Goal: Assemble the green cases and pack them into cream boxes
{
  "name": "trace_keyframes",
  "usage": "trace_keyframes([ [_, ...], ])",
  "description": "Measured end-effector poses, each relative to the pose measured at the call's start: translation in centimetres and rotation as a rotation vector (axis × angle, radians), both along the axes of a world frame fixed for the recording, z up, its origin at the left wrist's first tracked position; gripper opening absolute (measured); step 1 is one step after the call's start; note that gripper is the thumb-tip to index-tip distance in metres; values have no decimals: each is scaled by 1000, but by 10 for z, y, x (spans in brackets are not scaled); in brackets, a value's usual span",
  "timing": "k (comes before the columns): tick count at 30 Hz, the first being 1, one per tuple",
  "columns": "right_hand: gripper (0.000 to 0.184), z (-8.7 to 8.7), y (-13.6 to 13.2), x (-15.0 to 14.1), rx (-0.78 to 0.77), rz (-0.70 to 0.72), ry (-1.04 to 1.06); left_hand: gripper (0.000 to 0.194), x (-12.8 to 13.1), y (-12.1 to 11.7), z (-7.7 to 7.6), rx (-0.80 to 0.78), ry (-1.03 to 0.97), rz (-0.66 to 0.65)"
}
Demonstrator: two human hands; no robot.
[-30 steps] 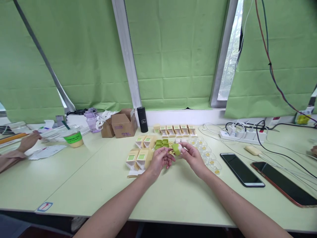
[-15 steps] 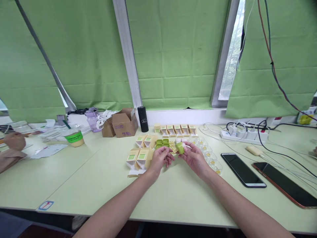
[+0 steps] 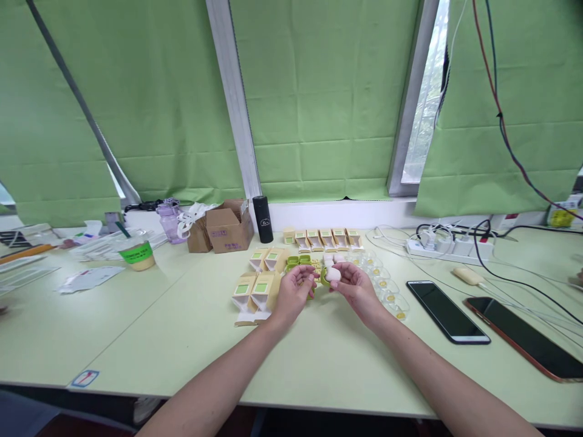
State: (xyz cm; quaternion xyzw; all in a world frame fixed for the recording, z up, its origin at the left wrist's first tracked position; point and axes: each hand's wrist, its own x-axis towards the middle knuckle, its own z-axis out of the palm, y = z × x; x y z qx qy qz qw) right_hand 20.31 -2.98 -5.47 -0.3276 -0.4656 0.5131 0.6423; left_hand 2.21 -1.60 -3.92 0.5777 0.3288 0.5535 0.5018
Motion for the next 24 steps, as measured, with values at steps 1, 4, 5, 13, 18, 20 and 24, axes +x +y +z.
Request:
trace_keyframes([
  [1, 50, -1, 1, 0, 13, -18, -28, 40, 1, -1, 0, 5, 2, -1],
  [4, 49, -2, 2, 0, 63, -69, -111, 43, 2, -3, 1, 17, 14, -10],
  [5, 50, -2, 2, 0, 77, -78, -131, 44, 2, -4, 1, 21, 19, -12],
  [13, 44, -2, -3, -8, 156, -56, -201, 47, 3, -10, 3, 30, 70, -37],
  [18, 39, -5, -5, -9, 200, -61, -304, 44, 4, -10, 3, 25, 60, -74],
  [20, 37, -6, -5, -8, 246, -102, -407, 43, 4, -10, 2, 26, 58, -85],
  [24, 39, -7, -8, -4, 444, -273, -713, 39, 5, -9, -1, 32, 48, -69],
])
